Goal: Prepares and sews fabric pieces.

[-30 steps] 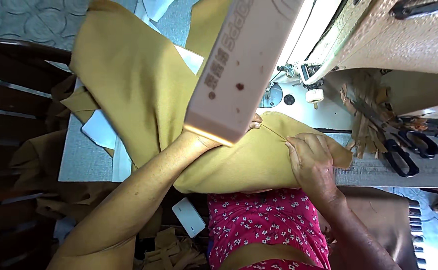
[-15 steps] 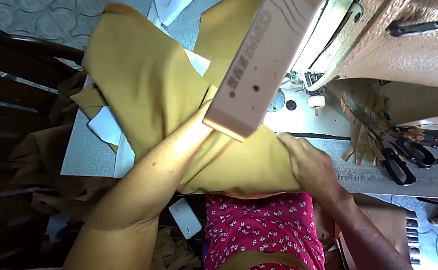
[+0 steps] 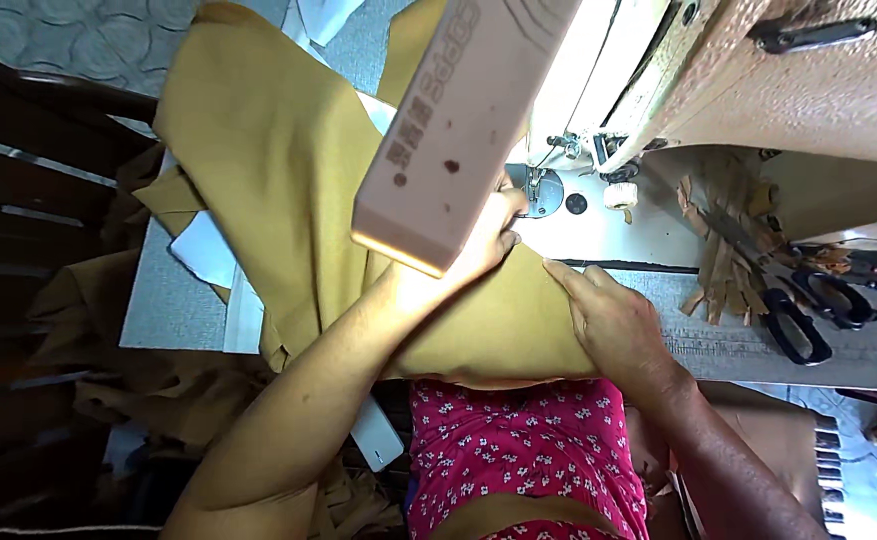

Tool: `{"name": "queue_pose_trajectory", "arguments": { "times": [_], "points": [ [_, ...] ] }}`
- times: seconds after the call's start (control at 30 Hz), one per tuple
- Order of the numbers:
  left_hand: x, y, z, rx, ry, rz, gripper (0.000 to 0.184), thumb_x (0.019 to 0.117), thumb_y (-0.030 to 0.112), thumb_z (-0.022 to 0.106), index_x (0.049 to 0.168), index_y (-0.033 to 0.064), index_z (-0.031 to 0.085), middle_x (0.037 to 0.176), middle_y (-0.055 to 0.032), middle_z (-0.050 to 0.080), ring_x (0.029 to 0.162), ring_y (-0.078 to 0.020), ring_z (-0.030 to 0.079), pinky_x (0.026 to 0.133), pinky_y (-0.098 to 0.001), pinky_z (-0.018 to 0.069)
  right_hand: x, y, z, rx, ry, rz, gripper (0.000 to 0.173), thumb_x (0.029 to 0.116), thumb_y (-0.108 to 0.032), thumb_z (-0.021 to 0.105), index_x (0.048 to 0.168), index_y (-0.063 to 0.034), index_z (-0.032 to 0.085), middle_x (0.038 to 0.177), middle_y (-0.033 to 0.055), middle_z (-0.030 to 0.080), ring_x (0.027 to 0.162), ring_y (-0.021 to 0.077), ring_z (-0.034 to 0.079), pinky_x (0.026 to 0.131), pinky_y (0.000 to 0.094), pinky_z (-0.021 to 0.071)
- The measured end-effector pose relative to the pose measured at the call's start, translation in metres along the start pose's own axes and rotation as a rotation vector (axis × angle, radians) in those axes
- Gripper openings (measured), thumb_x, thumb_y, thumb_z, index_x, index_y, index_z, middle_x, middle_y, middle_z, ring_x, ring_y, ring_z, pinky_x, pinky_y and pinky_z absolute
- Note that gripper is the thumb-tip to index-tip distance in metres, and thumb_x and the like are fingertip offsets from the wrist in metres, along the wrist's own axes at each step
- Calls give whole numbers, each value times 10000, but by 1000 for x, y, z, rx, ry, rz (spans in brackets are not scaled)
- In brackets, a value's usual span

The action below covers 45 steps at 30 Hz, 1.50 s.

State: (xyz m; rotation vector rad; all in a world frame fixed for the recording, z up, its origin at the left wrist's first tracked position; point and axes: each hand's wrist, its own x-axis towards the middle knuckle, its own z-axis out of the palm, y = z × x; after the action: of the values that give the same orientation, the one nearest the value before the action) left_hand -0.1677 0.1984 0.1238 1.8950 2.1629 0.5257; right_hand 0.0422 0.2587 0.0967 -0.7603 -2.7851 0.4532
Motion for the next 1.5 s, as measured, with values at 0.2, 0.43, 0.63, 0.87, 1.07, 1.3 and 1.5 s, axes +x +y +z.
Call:
{"name": "queue_pose_trajectory", "arguments": {
  "times": [0.2,0.43,0.63,0.87,1.07,1.3,1.5],
  "points": [
    [-27,30,33,203,291,40,123,923,-53,598,905,-10,711,910,-187,680,901,-376,662,775,-493,476,1,1,1,24,-3,11,415,946,39,574,1302,-119,719,801,176,641,606,338,643,506,454,509],
    [-50,71,84,135,361,-327,363,1020,128,528,1329,-8,659,1425,-192,608,1352,-426,543,1110,-608,400,-1,-1,1,13,-2,30,417,960,23,562,1326,-116,704,816,184,650,622,343,653,522,456,523],
    [-51,31,68,-48,250,-115,414,1038,235,489,1379,54,639,1480,-136,576,1438,-410,451,1160,-673,274,0,-4,2,-3,48,26,328,975,-101,555,1240,-111,748,913,164,632,724,329,656,530,431,509],
    [-31,-3,48,-54,159,67,424,1017,257,451,1323,87,691,1491,-169,558,1438,-416,449,1189,-650,231,9,-12,13,18,125,59,318,980,-165,552,1215,-96,756,928,153,629,775,318,654,584,420,520],
    [-18,-22,45,-39,169,174,413,1012,271,465,1282,99,725,1394,-168,641,1380,-436,514,1170,-642,303,14,-17,18,-7,144,92,326,988,-184,551,1233,-96,747,912,145,618,785,312,646,600,410,517],
    [-9,-42,39,-32,65,273,402,1059,259,453,1395,156,649,1483,-89,583,1459,-303,449,1259,-512,183,18,-25,22,-30,180,133,330,977,-183,581,1242,-66,738,915,163,623,794,323,648,610,415,518],
    [-1,-42,34,-116,85,314,398,1011,233,495,1301,65,708,1419,-216,607,1406,-408,496,1208,-592,260,18,-28,24,-49,170,135,346,981,-199,571,1258,-69,732,923,155,623,814,314,647,621,408,515]
  ]
}}
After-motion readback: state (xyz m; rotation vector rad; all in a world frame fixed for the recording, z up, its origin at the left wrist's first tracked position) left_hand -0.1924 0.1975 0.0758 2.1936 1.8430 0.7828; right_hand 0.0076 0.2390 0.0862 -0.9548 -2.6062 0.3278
